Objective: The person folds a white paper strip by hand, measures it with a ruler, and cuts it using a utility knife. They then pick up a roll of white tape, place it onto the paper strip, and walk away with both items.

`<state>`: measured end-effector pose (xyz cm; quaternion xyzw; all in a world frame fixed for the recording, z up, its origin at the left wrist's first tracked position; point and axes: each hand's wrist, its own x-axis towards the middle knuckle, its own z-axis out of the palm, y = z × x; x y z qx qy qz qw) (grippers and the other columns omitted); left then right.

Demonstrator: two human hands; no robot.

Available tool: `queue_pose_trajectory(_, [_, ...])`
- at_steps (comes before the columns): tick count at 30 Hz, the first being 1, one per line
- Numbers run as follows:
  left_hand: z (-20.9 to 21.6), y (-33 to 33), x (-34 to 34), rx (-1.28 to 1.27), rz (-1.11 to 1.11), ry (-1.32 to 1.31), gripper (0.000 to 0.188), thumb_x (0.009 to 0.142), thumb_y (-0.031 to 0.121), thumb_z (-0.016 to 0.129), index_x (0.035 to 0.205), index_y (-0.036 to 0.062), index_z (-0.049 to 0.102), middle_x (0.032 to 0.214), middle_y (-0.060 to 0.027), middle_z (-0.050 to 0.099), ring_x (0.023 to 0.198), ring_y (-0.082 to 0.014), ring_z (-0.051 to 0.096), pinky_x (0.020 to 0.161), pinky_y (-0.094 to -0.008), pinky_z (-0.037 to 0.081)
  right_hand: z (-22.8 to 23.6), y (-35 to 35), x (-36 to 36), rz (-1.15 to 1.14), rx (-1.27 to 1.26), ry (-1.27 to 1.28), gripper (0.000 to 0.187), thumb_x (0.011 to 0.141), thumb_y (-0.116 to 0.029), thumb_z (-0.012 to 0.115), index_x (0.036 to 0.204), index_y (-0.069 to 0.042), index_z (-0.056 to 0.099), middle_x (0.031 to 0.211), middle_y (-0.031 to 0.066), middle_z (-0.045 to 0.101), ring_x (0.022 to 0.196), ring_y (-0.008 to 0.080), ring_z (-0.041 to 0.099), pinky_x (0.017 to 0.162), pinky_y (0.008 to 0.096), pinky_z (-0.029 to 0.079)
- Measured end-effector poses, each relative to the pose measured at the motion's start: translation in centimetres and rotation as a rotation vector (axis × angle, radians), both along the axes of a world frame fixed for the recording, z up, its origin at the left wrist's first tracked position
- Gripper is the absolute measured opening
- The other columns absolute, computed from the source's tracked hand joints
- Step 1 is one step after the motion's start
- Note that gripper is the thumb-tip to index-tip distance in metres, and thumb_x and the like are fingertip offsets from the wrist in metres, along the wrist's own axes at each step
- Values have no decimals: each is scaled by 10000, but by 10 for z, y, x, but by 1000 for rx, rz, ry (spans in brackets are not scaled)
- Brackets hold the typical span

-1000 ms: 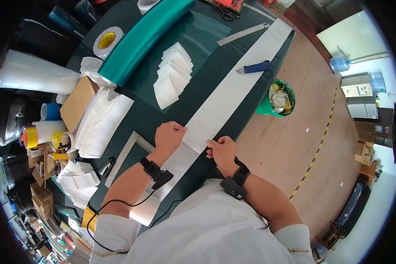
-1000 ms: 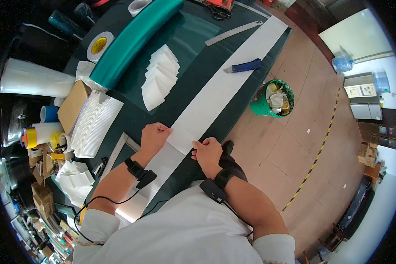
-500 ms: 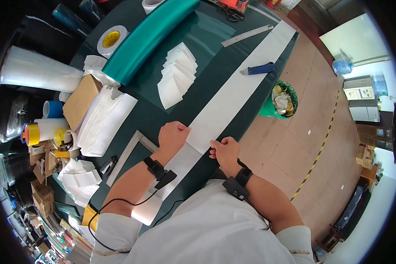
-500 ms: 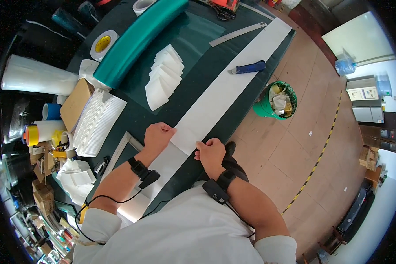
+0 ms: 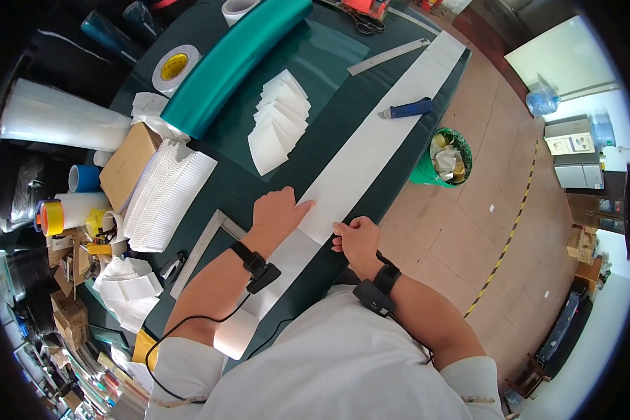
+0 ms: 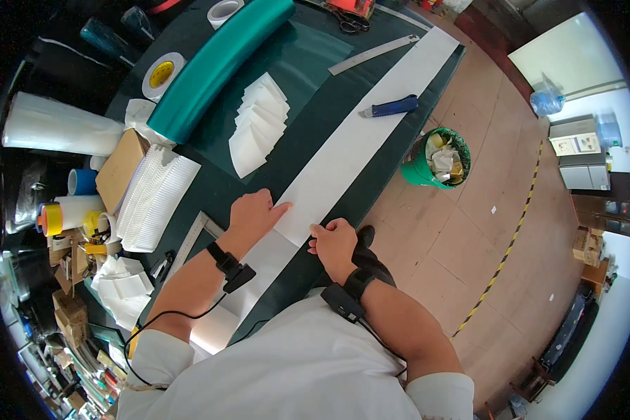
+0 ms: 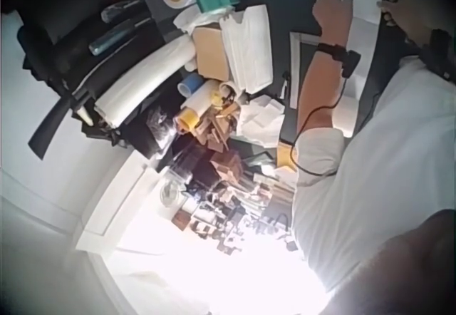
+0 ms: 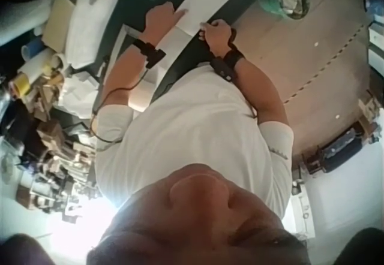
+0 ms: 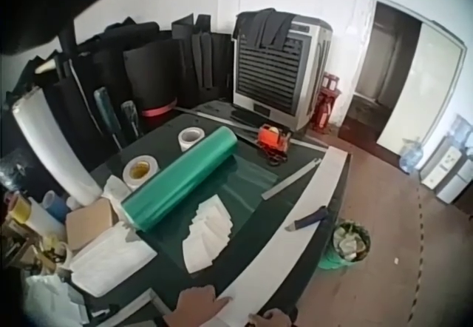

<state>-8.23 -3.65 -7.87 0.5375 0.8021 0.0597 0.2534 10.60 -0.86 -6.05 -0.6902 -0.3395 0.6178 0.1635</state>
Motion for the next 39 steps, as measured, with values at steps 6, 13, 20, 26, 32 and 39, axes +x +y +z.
queue_pose_trajectory(6, [17,5,0,-116,-103,95,517,886,540,653,997,36,627,925,-113,689,864,-318,681,751,-433,538,0,0,0,6,9,-17,273,831,-53,743,779,-47,475,702,75,606,576,168,675,482,310,586])
queue_pose_trajectory(13, [8,-40,23,335,-713,-88,980,872,740,517,1530,39,330,1577,-185,330,1485,-357,263,1225,-451,195,-5,-1,2,21,33,-15,212,844,-51,717,819,-9,511,721,99,629,578,172,677,490,323,583])
queue_pose_trajectory(20, [-4,-47,25,186,-763,-7,1077,835,804,481,1582,71,227,1656,-131,179,1539,-303,121,1259,-416,67,-6,-2,6,53,36,9,185,863,-79,707,843,11,546,729,113,645,583,179,685,501,318,586])
queue_pose_trajectory(26, [-7,-48,23,218,-752,-24,1061,829,815,476,1585,106,243,1655,-134,177,1537,-311,126,1257,-426,75,0,10,17,165,-1,58,213,912,-160,683,901,25,578,769,109,667,597,173,679,520,313,587])
queue_pose_trajectory(32, [2,-47,22,239,-789,-11,1012,833,804,486,1585,163,268,1652,-156,178,1535,-337,121,1252,-452,84,2,18,36,347,7,36,255,958,-229,662,946,15,589,803,94,669,630,160,662,553,300,580])
queue_pose_trajectory(39, [6,-47,25,253,-791,-2,972,851,763,517,1575,154,293,1644,-188,181,1528,-366,132,1249,-468,88,-2,27,48,422,126,73,223,957,-219,668,937,-7,598,792,69,667,621,141,646,547,275,550])
